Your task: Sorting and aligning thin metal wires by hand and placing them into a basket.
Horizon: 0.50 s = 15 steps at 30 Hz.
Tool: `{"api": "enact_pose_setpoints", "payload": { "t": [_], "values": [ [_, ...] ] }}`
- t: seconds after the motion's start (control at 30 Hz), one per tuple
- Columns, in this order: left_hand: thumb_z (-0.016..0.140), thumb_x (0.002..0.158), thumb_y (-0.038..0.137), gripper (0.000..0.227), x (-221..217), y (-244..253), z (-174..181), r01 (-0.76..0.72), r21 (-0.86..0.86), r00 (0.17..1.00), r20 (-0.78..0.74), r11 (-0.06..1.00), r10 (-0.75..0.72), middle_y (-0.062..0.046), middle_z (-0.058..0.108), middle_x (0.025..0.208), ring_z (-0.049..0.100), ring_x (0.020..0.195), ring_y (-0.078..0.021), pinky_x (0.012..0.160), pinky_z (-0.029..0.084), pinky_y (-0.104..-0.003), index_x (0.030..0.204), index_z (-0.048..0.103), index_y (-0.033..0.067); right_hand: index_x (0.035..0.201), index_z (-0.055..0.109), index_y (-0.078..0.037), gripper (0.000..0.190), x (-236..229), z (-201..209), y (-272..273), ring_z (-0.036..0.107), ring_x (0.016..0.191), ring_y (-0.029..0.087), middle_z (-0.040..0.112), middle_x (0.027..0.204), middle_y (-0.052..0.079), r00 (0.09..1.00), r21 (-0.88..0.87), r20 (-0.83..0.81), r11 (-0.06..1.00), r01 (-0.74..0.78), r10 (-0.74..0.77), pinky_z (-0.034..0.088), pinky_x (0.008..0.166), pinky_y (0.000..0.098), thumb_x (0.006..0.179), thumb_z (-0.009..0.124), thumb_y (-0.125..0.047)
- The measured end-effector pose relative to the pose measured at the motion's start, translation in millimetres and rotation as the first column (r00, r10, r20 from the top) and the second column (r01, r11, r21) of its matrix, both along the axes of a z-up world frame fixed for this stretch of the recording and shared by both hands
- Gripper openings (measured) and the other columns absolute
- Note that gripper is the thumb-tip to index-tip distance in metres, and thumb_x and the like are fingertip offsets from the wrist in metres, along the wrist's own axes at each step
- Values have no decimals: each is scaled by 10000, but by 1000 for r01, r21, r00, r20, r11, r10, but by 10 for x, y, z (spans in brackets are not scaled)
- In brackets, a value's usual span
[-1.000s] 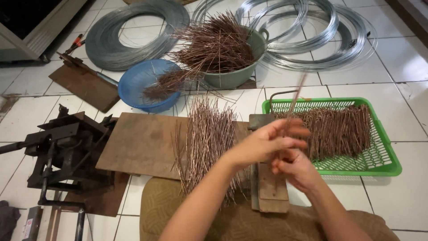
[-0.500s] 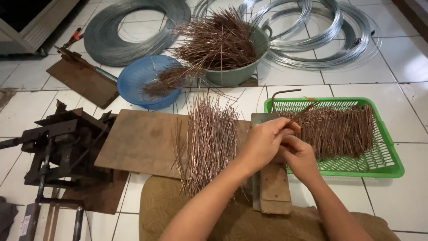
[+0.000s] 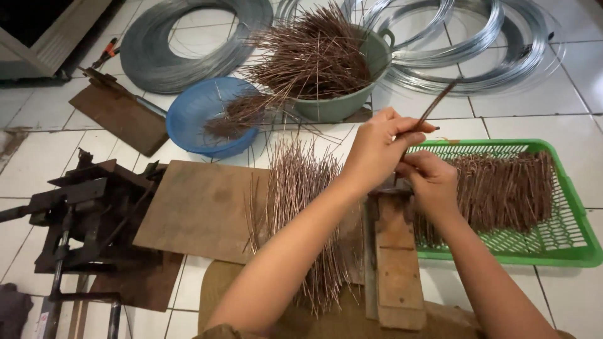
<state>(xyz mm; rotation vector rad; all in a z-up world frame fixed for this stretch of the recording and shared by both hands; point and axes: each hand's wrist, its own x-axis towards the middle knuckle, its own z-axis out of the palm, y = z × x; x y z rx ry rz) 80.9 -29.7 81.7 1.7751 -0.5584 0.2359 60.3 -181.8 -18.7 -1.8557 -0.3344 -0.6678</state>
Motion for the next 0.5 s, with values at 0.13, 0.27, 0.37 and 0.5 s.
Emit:
{"api": "enact_pose_setpoints", "payload": {
  "t": [0.13,0.27,0.37,0.5],
  "values": [
    [727,904,281,139,355,18,-150,-53,96,999,3,994,53,-1,614,848,716,905,-243,862,582,-367,1035,759,313,899,760,-22,68,96,57,74,719,781,338,685,748,124,1000,-44,-31,999,-7,5,544,738,423,913,809,-66],
    [732,882,303,153,589,1,-306,-28,94,999,-38,995,32,-30,668,859,734,886,-274,823,604,-387,1033,755,297,917,767,-46,68,136,7,83,713,711,242,692,720,112,987,-4,-154,999,-49,47,557,652,358,934,809,-96],
    [766,847,237,175,918,-116,-534,0,-32,989,-150,999,-5,-24,719,832,742,768,-191,713,633,-315,1022,769,235,957,752,17,56,249,21,43,709,632,223,702,716,162,940,130,-324,989,-70,109,580,571,340,962,753,-39],
    [806,764,102,241,1183,-202,-834,-52,-286,920,-387,957,-66,-102,711,715,714,599,-176,554,634,-289,995,765,48,1042,649,214,214,350,17,21,690,633,288,661,794,294,804,295,-556,954,-44,209,607,576,440,969,690,17]
  ]
}}
